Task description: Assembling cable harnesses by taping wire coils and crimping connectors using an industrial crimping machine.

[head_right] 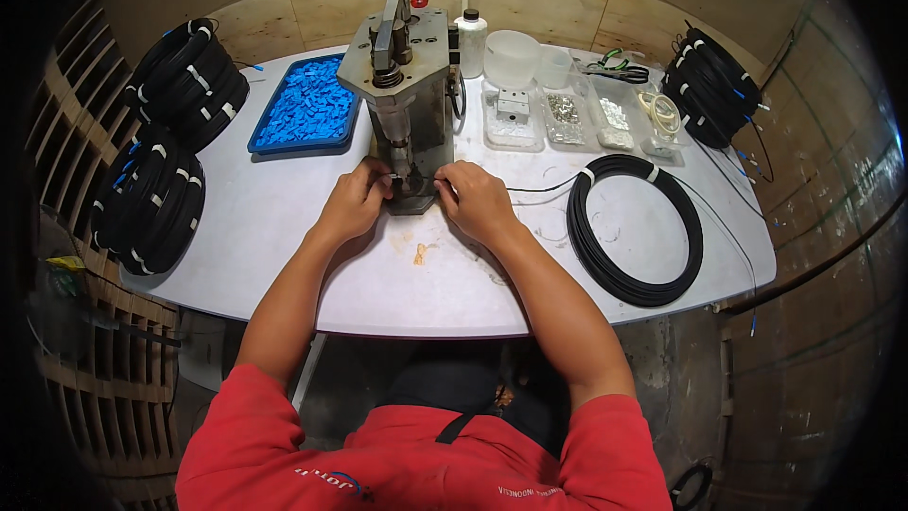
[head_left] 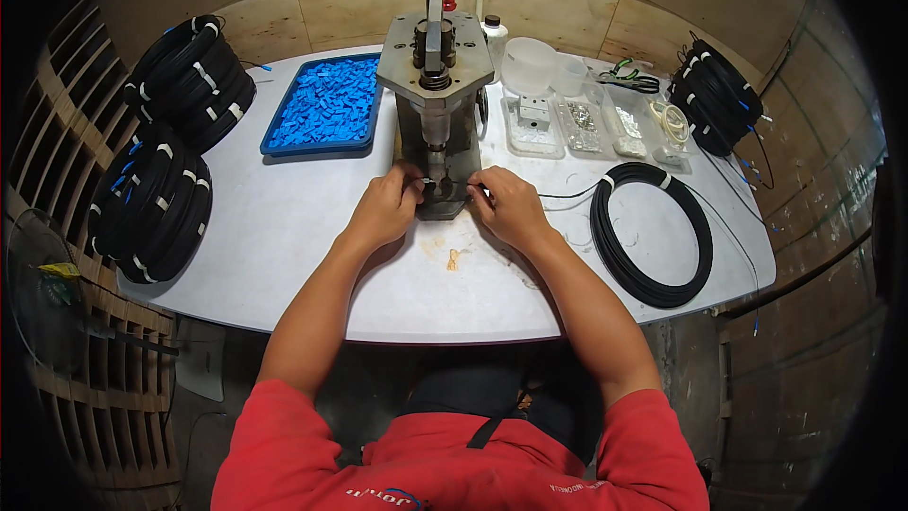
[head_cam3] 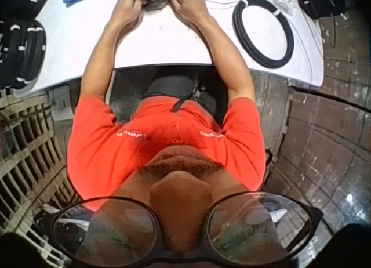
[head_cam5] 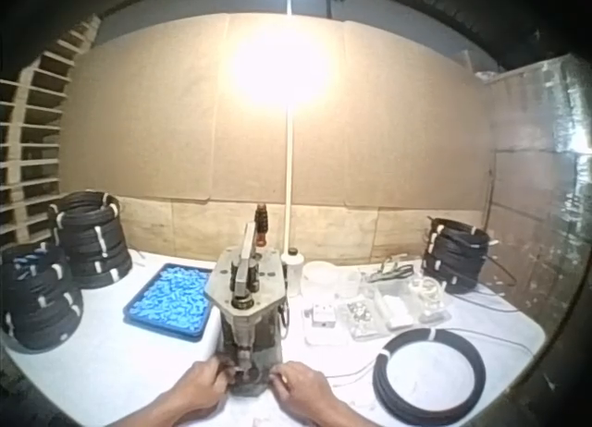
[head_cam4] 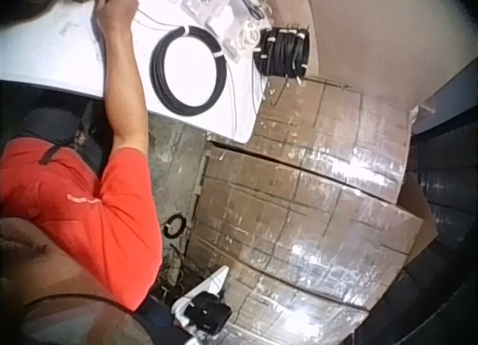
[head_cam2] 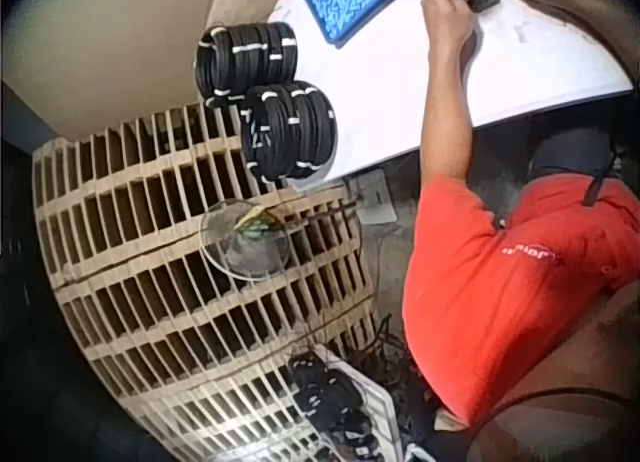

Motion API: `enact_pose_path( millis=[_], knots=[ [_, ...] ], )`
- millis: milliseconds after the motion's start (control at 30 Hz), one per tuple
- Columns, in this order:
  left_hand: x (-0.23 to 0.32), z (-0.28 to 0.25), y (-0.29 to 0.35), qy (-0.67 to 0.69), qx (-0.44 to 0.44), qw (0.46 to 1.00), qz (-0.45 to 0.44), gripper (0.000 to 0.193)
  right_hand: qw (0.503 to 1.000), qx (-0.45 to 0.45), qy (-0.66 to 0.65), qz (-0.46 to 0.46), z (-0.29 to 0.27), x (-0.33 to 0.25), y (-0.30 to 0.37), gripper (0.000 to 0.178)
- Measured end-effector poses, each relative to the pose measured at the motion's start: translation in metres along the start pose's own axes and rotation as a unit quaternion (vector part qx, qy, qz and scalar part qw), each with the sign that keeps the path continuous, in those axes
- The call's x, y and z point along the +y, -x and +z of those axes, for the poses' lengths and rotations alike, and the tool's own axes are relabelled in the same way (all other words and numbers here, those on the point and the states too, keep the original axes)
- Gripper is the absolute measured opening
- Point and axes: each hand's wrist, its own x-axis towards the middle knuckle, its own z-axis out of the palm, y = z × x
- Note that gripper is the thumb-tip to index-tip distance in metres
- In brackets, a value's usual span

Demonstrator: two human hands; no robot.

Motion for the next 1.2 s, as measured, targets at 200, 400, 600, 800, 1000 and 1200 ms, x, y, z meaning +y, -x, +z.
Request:
enact_pose_path(
  millis=[200, 400, 600, 800, 1000, 1200],
  knots=[
    [-0.001, 0.0, 0.0, 0.006, -0.007, 1.0, 0.004, 0.024, 1.0, 0.017, -0.008, -0.008, 0.003, 0.002, 0.001, 0.011],
    [-0.001, -0.001, 0.0, 0.001, -0.006, 1.0, 0.009, 0.025, 0.999, 0.031, -0.011, -0.019, 0.005, 0.004, 0.001, 0.011],
    [0.0, -0.002, 0.0, 0.001, -0.007, 1.0, -0.007, 0.025, 0.999, 0.029, -0.011, -0.02, 0.005, 0.002, 0.0, 0.012],
    [0.0, -0.001, 0.0, 0.007, -0.002, 1.0, -0.003, 0.024, 0.999, 0.036, -0.012, -0.031, 0.004, 0.004, 0.001, 0.011],
    [-0.005, 0.001, 0.0, -0.01, 0.014, 1.0, 0.014, 0.022, 0.999, 0.034, 0.0, -0.038, 0.0, -0.001, 0.001, 0.011],
    [0.007, -0.001, 0.0, 0.001, -0.003, 1.0, -0.007, 0.024, 0.998, 0.041, 0.003, -0.047, 0.0, 0.003, 0.002, 0.012]
  ],
)
